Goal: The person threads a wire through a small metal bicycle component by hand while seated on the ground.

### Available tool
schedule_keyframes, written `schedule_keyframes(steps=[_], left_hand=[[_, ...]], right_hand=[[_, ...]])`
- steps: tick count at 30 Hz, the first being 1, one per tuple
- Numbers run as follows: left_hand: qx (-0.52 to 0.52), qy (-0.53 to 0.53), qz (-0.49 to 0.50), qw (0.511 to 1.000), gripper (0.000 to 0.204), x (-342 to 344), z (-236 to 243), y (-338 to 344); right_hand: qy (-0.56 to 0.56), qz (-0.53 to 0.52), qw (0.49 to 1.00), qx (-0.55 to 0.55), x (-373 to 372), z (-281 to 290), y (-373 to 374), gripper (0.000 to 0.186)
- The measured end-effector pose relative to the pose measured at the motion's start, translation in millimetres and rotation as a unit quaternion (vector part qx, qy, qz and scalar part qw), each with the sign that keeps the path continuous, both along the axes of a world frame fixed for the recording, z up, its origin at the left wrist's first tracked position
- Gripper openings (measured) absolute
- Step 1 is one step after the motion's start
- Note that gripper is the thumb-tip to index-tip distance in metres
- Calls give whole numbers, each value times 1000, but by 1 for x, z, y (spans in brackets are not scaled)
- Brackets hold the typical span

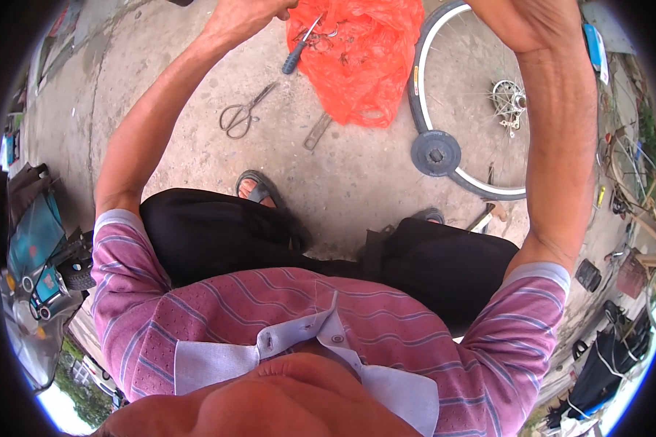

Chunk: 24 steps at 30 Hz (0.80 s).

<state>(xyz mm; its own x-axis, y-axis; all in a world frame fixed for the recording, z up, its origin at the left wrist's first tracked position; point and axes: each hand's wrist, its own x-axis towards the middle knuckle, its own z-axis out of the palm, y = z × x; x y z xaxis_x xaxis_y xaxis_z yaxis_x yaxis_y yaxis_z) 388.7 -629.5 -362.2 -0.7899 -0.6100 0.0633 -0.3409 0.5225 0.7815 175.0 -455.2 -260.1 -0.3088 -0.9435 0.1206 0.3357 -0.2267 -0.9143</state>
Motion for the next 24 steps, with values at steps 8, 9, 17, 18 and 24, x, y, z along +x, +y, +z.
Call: schedule_keyframes(steps=[8, 9, 17, 18, 24], left_hand=[[-28, -150, -60, 987, 23, 2, -134, -27], [-23, -170, -74, 982, 28, 1, -144, -28], [-102, -248, -119, 956, 25, -23, -207, -39], [-103, -249, -121, 955, 25, -31, -210, -39], [-123, -284, -138, 941, 23, -58, -242, -40]], right_hand=[[-34, 17, 999, 17, -11, -13, -6, 37], [-29, 10, 999, 11, -9, -13, -5, 37], [-15, 4, 999, 29, -9, -16, -6, 32], [-29, 8, 999, 36, -16, -22, -6, 32], [-78, 9, 990, 115, -25, -19, -9, 28]])
